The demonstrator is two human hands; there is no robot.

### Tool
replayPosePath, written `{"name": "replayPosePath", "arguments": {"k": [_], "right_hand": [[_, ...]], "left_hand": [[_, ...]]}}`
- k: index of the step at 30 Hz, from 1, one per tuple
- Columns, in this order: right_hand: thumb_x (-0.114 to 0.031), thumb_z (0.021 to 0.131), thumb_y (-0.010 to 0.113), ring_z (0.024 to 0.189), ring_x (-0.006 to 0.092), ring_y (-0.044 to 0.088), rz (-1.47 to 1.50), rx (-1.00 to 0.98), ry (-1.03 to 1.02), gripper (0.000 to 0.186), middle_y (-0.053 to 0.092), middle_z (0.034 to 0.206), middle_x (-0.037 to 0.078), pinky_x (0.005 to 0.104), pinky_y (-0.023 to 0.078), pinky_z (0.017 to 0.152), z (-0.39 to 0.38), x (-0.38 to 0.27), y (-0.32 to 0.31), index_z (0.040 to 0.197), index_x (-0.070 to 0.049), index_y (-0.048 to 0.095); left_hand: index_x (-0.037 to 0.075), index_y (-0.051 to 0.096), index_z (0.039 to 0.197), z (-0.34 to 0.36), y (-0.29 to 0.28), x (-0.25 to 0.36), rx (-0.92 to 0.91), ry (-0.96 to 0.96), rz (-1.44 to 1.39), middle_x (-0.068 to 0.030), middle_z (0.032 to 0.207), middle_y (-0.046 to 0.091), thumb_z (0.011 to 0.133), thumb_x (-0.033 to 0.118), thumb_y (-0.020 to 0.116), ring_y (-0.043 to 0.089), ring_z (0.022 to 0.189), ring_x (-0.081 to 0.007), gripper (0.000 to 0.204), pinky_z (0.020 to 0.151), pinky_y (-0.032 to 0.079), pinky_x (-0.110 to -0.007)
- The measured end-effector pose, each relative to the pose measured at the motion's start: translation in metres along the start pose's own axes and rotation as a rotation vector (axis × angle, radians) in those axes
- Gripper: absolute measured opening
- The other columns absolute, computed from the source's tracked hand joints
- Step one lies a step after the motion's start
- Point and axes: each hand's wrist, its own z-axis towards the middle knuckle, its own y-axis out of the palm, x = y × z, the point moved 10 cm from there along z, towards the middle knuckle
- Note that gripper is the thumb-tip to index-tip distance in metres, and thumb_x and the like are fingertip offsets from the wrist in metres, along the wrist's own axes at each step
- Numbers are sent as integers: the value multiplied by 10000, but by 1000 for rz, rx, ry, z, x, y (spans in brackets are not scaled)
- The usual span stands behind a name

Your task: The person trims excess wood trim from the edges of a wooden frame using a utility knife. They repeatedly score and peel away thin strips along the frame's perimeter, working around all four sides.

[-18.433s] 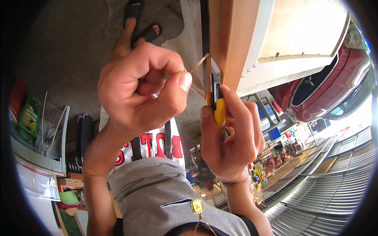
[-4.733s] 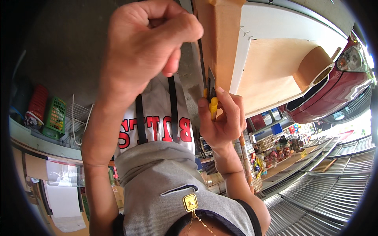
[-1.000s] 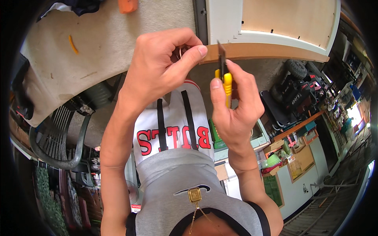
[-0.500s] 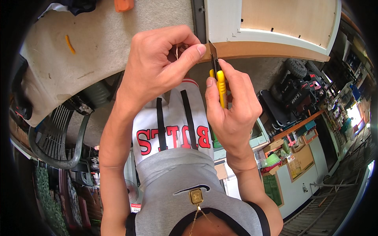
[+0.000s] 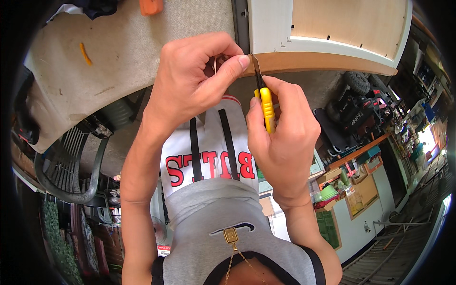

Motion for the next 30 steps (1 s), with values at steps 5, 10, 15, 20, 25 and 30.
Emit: {"name": "replayPosePath", "arguments": {"k": [5, 10, 15, 20, 25, 30], "right_hand": [[16, 802, 662, 681, 311, 643, 37, -3, 13, 336, 566, 915, 146, 366, 520, 555, -5, 7, 5, 1125, 38, 573], [48, 814, 667, 695, 287, 621, 102, 81, 77, 284, 582, 890, 154, 350, 505, 602, -19, 15, 8, 1088, 44, 593], [58, 826, 672, 715, 263, 614, 151, 157, 64, 272, 586, 884, 147, 341, 497, 625, -27, 23, 15, 1085, 44, 592], [59, 827, 672, 720, 264, 611, 157, 171, 26, 274, 585, 888, 147, 346, 499, 632, -27, 25, 19, 1088, 44, 589], [60, 767, 674, 730, 335, 645, 135, 110, -14, 364, 586, 933, 180, 372, 536, 604, -24, 18, 15, 1113, 58, 563], [34, 783, 673, 711, 333, 656, 95, 32, -4, 351, 577, 944, 168, 371, 537, 597, -17, 12, 9, 1115, 46, 561]], "left_hand": [[-9, 658, 782, 0, 0, -1, 12, -7, -21, -68, 609, 593, 862, 115, 704, 520, 489, -110, 154, 464, 404, -265], [-8, 659, 783, -1, 0, -3, 13, -27, -5, -64, 606, 591, 864, 114, 699, 523, 496, -103, 152, 466, 400, -261], [-6, 661, 783, -1, -1, -1, 29, -11, 6, -59, 603, 590, 865, 108, 696, 513, 490, -94, 145, 463, 388, -258], [-1, 670, 792, -2, -1, -5, 26, -50, -4, -46, 595, 587, 868, 110, 696, 513, 490, -81, 137, 464, 387, -251], [-5, 677, 814, -4, -1, -4, 21, -25, -2, -32, 598, 584, 877, 95, 695, 541, 509, -74, 120, 469, 395, -232], [-12, 676, 835, -4, -2, 5, 12, 66, 12, -38, 636, 603, 891, 76, 690, 566, 520, -75, 106, 471, 404, -222]]}}
